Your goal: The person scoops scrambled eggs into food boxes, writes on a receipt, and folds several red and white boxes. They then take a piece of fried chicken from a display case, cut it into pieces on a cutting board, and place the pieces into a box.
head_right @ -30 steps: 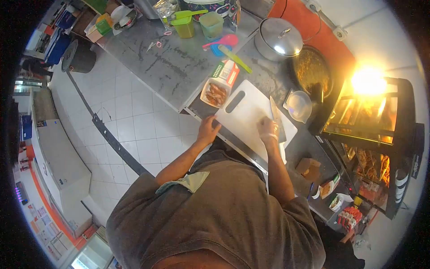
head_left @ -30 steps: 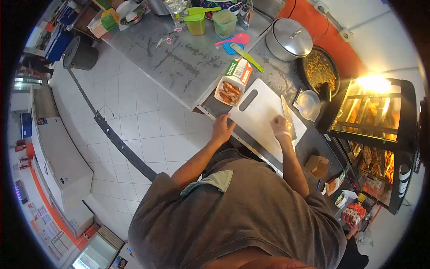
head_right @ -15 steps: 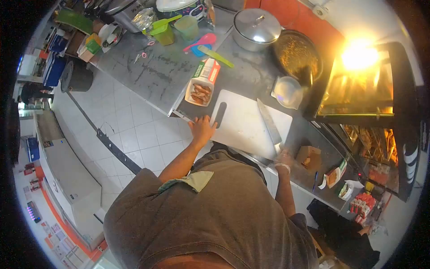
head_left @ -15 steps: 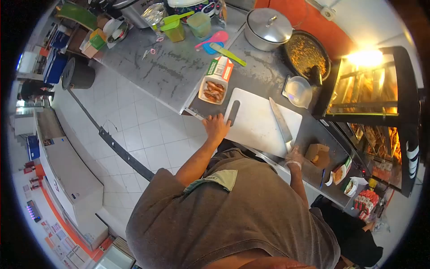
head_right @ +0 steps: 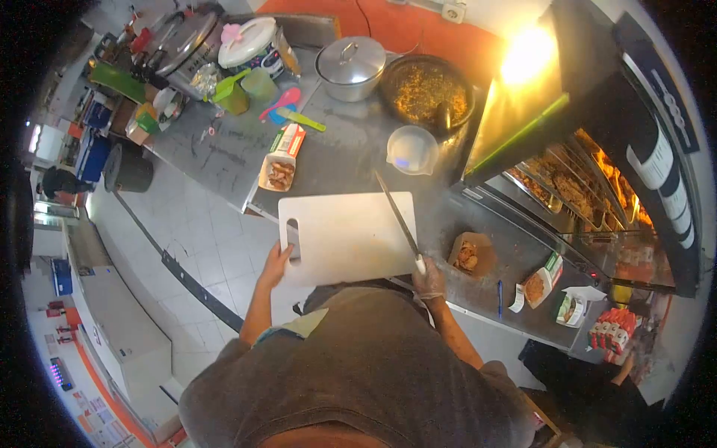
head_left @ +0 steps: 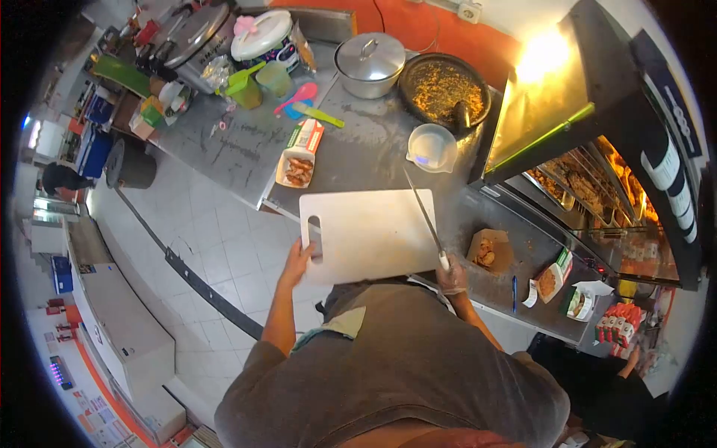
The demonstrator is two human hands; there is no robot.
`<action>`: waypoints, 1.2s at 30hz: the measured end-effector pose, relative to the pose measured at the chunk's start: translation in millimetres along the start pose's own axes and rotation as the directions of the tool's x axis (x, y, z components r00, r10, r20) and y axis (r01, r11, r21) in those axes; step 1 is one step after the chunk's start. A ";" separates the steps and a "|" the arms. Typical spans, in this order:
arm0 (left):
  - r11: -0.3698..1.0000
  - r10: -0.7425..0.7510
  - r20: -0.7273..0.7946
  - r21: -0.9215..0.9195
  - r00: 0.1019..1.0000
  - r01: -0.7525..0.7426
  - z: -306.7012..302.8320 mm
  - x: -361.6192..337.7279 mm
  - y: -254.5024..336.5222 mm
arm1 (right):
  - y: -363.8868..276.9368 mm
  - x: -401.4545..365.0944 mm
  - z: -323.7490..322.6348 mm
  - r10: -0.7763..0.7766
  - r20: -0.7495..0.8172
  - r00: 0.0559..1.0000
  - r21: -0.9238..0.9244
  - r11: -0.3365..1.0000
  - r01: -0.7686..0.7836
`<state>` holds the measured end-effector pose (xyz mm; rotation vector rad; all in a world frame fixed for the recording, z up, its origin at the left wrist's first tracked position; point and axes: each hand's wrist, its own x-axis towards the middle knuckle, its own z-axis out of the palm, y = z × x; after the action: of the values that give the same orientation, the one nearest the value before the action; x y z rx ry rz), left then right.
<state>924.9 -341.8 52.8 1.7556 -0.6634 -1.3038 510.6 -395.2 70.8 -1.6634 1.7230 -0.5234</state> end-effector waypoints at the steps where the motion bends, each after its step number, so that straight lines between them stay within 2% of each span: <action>1: 0.975 -0.006 -0.027 -0.224 1.000 0.000 13.2 -15.7 10.9 | 6.0 8.3 -2.6 -0.066 -0.015 0.998 0.053 0.996 0.067; 2: 0.978 0.022 -0.027 -0.205 0.999 -0.027 17.6 -23.1 17.3 | 9.3 16.7 -3.6 -0.131 -0.035 0.991 0.105 0.985 0.134; 4: 0.970 0.079 -0.029 -0.227 0.996 -0.083 20.8 -33.3 24.8 | 1.2 30.6 -14.9 -0.158 -0.080 0.984 0.100 0.981 0.165; 6: 0.979 0.099 -0.009 -0.180 0.995 -0.099 11.9 -32.5 31.7 | -14.2 45.1 -31.3 -0.095 -0.052 0.994 0.123 0.987 0.101; 8: 0.983 0.125 0.017 -0.141 0.992 -0.122 6.6 -29.4 43.5 | -34.3 57.1 -50.3 -0.126 -0.098 0.987 0.100 0.986 0.135; 10: 0.969 0.134 -0.054 -0.202 0.990 -0.142 1.6 -30.4 73.7 | -53.2 70.9 -67.5 -0.153 -0.127 0.980 0.159 0.972 0.172; 11: 0.936 0.170 -0.014 -0.309 0.985 -0.166 -4.6 -26.0 93.3 | -71.1 73.1 -83.6 -0.110 -0.111 0.988 0.158 0.979 0.127; 12: 0.934 0.194 -0.005 -0.305 0.981 -0.186 -4.6 -21.1 120.0 | -78.2 81.7 -85.4 -0.117 -0.134 0.984 0.164 0.977 0.138; 14: 0.890 0.221 -0.103 -0.386 0.970 -0.244 1.2 -2.8 177.7 | -86.9 97.6 -88.2 -0.254 -0.351 0.901 0.055 0.955 0.290; 15: 0.873 0.286 -0.084 -0.387 0.954 -0.296 13.0 14.3 208.2 | -76.1 123.3 -74.8 -0.465 -0.478 0.745 -0.147 0.879 0.454; 16: 0.855 0.346 -0.066 -0.388 0.936 -0.344 31.8 36.4 240.2 | -92.7 139.1 -76.7 -0.465 -0.484 0.741 -0.145 0.878 0.456; 17: 0.822 0.454 -0.020 -0.376 0.891 -0.428 53.0 61.8 267.7 | -120.9 155.8 -81.6 -0.403 -0.450 0.797 -0.050 0.903 0.428; 18: 0.788 0.559 -0.052 -0.278 0.828 -0.550 77.9 93.8 287.2 | -145.8 171.5 -81.2 -0.336 -0.411 0.848 0.044 0.921 0.387; 19: 0.748 0.650 -0.095 -0.093 0.754 -0.657 98.9 135.2 299.1 | -162.0 192.4 -71.4 -0.468 -0.457 0.756 0.062 0.831 0.552; 20: 0.695 0.713 -0.076 -0.050 0.697 -0.717 124.2 149.2 321.3 | -175.7 212.0 -55.5 -0.579 -0.510 0.636 0.063 0.713 0.699; 21: 0.643 0.743 -0.119 -0.146 0.659 -0.751 149.8 174.9 331.5 | -191.7 223.1 -33.1 -0.507 -0.452 0.734 0.116 0.782 0.612; 22: 0.645 0.746 -0.141 -0.093 0.651 -0.759 166.5 185.8 345.9 | -212.0 234.1 -14.6 -0.424 -0.390 0.818 0.164 0.842 0.514; 23: 0.612 0.767 -0.172 -0.094 0.618 -0.785 176.7 203.2 351.1 | -242.6 241.4 -7.3 -0.277 -0.266 0.924 0.198 0.922 0.333; 24: 0.581 0.784 -0.203 -0.095 0.587 -0.808 184.7 217.1 356.4 | -262.9 249.6 -6.2 -0.109 -0.132 0.985 0.213 0.968 0.136; 25: 0.576 0.793 -0.175 -0.101 0.584 -0.811 186.7 230.4 359.1 | -262.5 265.4 -2.2 -0.091 -0.155 0.984 0.222 0.967 0.124; 27: 0.681 0.676 -0.100 -0.291 0.730 -0.671 174.5 246.4 357.2 | -252.5 296.9 25.7 -0.193 -0.167 0.967 0.035 0.979 0.201; 28: 0.688 0.678 -0.077 -0.285 0.731 -0.668 168.9 255.5 359.9 | -244.2 318.9 31.6 -0.173 -0.178 0.969 0.047 0.982 0.185; 30: 0.588 0.764 -0.038 -0.370 0.644 -0.720 152.8 261.5 356.1 | -213.7 355.1 33.3 -0.037 -0.311 0.950 0.079 0.995 0.065; 31: 0.590 0.782 -0.061 -0.246 0.620 -0.769 146.9 260.4 358.5 | -208.4 367.6 24.6 0.060 -0.261 0.963 0.186 0.982 -0.011; 32: 0.632 0.757 -0.062 -0.185 0.651 -0.753 140.1 266.0 360.1 | -204.1 377.5 16.5 0.153 -0.203 0.967 0.286 0.954 -0.091; 33: 0.643 0.745 -0.040 -0.226 0.666 -0.732 134.0 265.8 364.7 | -200.2 394.4 23.3 0.241 -0.256 0.936 0.244 0.953 -0.179; 34: 0.651 0.733 -0.019 -0.267 0.680 -0.710 127.7 265.0 370.3 | -194.8 407.3 36.8 0.260 -0.263 0.929 0.253 0.948 -0.193; 36: 0.642 0.754 0.015 -0.230 0.656 -0.732 116.1 253.4 394.5 | -182.5 431.6 62.9 0.447 -0.406 0.797 0.376 0.876 -0.301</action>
<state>921.1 -783.5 248.1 1.0304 -1.1278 -0.8281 703.3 -826.9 72.3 -0.9773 2.1402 -1.0071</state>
